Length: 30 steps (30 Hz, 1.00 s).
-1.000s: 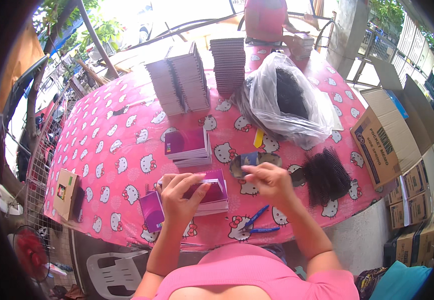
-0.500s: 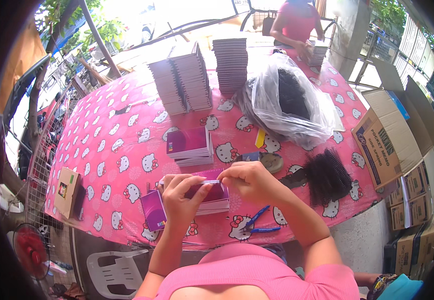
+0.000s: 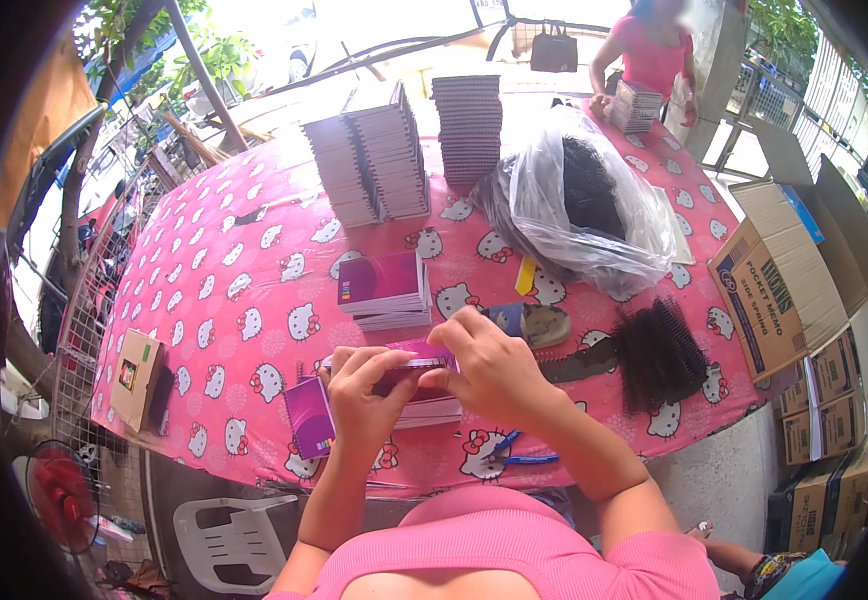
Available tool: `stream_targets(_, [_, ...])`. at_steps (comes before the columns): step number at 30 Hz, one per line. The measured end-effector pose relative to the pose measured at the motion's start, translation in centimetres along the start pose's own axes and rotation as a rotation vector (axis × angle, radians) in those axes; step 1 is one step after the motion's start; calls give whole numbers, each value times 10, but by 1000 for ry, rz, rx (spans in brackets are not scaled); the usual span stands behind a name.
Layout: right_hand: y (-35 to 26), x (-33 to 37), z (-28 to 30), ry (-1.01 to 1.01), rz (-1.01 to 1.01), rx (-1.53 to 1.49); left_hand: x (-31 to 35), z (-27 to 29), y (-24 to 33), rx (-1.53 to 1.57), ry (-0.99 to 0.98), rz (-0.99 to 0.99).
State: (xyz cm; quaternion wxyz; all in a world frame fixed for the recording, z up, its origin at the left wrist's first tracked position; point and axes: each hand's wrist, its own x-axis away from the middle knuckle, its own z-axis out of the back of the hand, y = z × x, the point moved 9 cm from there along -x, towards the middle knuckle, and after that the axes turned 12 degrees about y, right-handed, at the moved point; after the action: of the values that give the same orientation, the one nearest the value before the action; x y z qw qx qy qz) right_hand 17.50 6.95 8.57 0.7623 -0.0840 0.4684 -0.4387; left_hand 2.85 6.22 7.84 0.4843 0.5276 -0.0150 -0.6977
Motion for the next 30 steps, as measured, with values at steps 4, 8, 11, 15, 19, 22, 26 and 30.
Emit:
stream_targets(4, [-10, -3, 3, 41, 2, 27, 1, 1, -1, 4, 11, -2])
stream_targets(8, [-15, -2, 0, 42, 80, 73, 0, -1, 0, 18, 9, 0])
stream_targets(11, [-16, 0, -5, 24, 108, 141, 2, -1, -3, 13, 15, 7])
stream_targets(15, [34, 0, -2, -115, -135, 3, 4, 4, 1, -2, 16, -49])
stream_targets(19, [179, 44, 14, -190, -253, 416, 7, -3, -4, 44, -12, 20])
stream_targets(22, [217, 80, -9, -323, -182, 647, 1, -3, 2, 37, 44, -23])
stream_targets(26, [192, 43, -1, -156, -439, 174, 7, -7, -4, 59, 17, -6])
stream_targets(30, [110, -14, 9, -166, -304, -858, 3, -13, -5, 82, 7, 89])
